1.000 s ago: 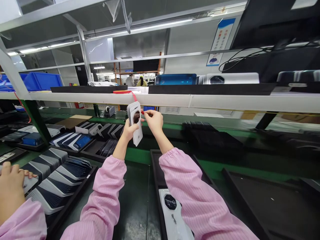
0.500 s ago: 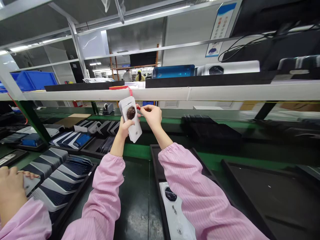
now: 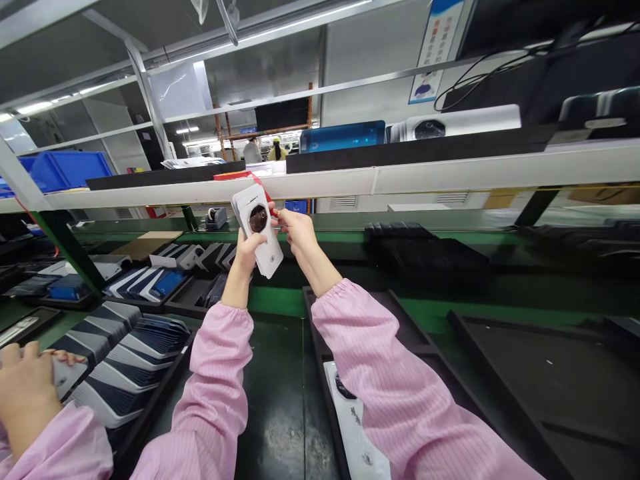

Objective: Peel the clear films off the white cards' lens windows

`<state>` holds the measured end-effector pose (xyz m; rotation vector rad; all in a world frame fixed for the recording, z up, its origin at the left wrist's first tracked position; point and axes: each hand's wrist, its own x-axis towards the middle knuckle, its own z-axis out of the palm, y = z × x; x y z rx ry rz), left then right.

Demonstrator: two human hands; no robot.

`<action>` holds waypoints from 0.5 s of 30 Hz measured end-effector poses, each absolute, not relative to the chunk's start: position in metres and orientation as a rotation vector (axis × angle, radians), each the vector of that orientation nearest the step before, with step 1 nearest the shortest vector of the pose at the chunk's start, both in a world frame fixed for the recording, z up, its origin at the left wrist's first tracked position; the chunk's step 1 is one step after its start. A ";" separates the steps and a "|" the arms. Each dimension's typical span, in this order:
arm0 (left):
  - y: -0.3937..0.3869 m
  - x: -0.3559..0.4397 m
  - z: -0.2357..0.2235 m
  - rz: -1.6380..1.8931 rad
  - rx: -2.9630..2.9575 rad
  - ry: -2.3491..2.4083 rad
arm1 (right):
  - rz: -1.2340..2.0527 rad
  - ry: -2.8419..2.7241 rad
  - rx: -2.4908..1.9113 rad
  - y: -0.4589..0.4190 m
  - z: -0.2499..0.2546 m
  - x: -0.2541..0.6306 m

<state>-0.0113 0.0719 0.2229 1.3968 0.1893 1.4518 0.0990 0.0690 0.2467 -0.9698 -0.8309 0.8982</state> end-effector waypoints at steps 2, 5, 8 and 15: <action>0.072 -0.010 0.222 1.430 1.372 0.182 | 1.013 -0.737 -0.940 0.068 0.249 0.099; 0.073 -0.008 0.217 1.379 1.314 0.149 | 1.145 -0.611 -0.901 0.065 0.253 0.100; 0.078 -0.005 0.210 1.339 1.278 0.103 | 1.211 -0.508 -0.872 0.061 0.256 0.099; 0.091 0.001 0.199 1.497 1.408 0.086 | 1.277 -0.411 -0.799 0.055 0.256 0.102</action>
